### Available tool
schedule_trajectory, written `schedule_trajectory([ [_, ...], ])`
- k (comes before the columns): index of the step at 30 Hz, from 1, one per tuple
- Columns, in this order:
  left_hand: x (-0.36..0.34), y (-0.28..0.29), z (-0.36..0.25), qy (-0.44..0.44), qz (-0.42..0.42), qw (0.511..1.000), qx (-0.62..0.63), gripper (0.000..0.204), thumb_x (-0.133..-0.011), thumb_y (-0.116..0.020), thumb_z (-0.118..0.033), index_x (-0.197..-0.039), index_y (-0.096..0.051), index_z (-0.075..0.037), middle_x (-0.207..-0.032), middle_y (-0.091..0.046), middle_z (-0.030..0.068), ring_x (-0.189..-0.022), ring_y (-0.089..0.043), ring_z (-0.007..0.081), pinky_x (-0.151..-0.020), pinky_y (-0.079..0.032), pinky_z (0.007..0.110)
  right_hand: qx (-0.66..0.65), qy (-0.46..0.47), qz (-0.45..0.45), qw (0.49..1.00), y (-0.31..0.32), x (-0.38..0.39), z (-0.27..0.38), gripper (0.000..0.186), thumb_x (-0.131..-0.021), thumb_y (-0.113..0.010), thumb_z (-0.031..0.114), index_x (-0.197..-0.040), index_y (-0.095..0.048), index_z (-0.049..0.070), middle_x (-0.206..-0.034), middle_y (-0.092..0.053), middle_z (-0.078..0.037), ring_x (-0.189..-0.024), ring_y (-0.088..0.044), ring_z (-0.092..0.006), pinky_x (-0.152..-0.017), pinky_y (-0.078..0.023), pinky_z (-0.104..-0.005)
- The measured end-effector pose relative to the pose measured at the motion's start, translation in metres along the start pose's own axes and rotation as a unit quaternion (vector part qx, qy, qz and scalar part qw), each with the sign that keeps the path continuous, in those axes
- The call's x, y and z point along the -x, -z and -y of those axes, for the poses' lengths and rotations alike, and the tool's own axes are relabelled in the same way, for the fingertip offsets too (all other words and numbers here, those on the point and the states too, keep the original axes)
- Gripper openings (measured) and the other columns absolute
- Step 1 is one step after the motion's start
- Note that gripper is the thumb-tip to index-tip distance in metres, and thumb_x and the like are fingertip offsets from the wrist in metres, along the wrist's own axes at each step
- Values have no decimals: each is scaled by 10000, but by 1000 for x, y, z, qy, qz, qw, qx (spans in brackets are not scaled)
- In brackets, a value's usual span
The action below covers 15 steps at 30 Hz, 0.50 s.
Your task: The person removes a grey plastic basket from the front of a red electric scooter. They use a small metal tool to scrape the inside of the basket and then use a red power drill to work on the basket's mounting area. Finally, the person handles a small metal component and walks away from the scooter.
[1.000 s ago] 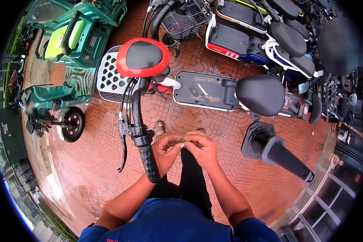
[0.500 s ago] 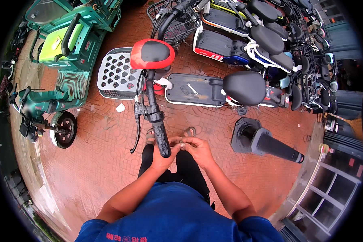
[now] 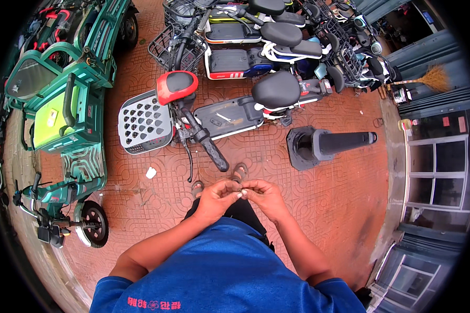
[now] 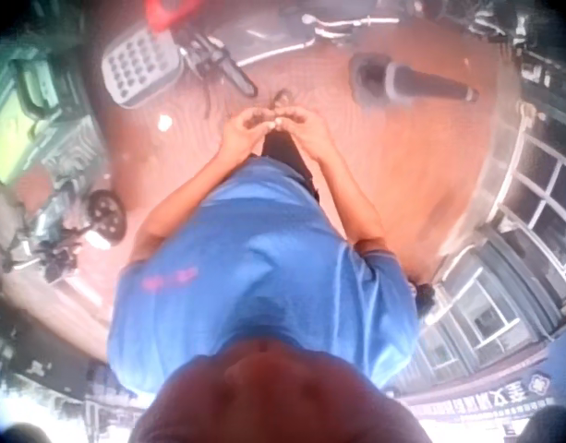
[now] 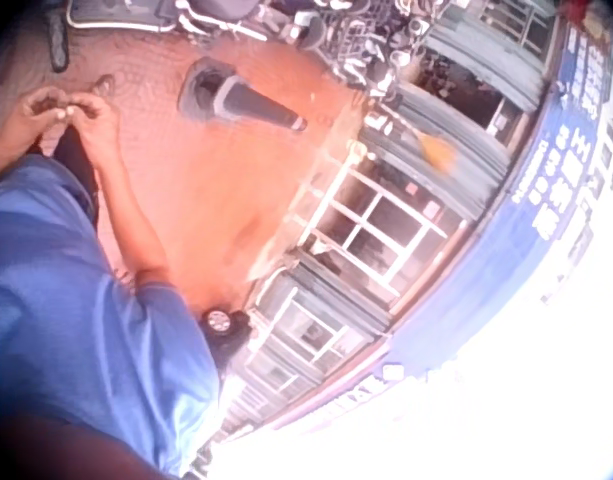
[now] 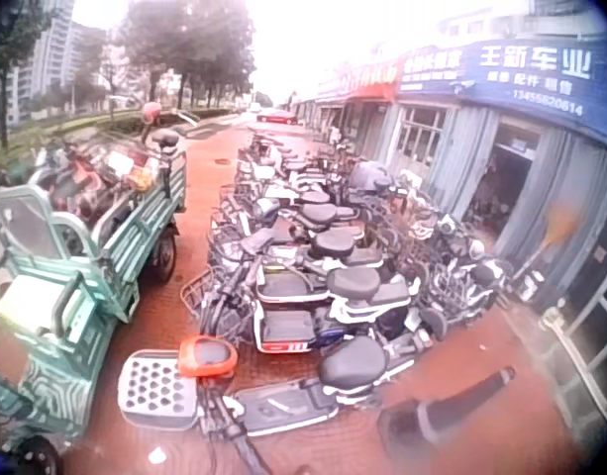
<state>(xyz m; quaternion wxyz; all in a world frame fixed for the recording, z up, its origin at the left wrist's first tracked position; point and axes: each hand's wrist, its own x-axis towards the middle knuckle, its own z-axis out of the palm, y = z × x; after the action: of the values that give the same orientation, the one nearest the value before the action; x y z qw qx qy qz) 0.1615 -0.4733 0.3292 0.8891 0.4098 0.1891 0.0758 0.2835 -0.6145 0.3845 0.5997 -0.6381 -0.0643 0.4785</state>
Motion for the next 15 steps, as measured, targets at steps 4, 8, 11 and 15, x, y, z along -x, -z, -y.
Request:
schedule_trajectory([
  [4, 22, -2, -41, -5, 3, 1000, -20, 188, -951, -662, 67, -1131, -643, 15, -1059, -710, 89, -972, -692, 152, -863, -573, 284, 10, 42, 21, 999, -21, 27, 24, 271, -949, -681, -15, -1217, -665, -45, -1114, -715, -98, -1010, -690, -163, -927, -561, -298],
  [8, 43, -9, -85, -16, 10, 1000, 2, 205, -966, -647, 55, -1165, -623, 10, -1066, -707, 106, -984, -704, 169, -845, -596, 298, -29, 73, 42, 996, -38, 40, 43, 277, -933, -690, -50, -1209, -667, -36, -1156, -717, -116, -1056, -702, -184, -947, -583, -328],
  [11, 59, -17, -107, -44, -11, 999, 1, 207, -971, -641, 53, -1171, -614, 8, -1063, -708, 121, -976, -715, 193, -817, -614, 325, -13, 105, 50, 993, -52, 46, 62, 309, -936, -680, -58, -1242, -645, -32, -1159, -713, -131, -1061, -707, -206, -929, -599, -348],
  [15, 72, -22, -108, -66, -42, 996, 49, 195, -974, -636, 48, -1163, -614, 4, -1059, -706, 126, -975, -718, 209, -806, -625, 356, -44, 126, 62, 989, -59, 48, 69, 333, -929, -692, -52, -1256, -631, -27, -1110, -711, -132, -1015, -724, -226, -875, -621, -346],
])
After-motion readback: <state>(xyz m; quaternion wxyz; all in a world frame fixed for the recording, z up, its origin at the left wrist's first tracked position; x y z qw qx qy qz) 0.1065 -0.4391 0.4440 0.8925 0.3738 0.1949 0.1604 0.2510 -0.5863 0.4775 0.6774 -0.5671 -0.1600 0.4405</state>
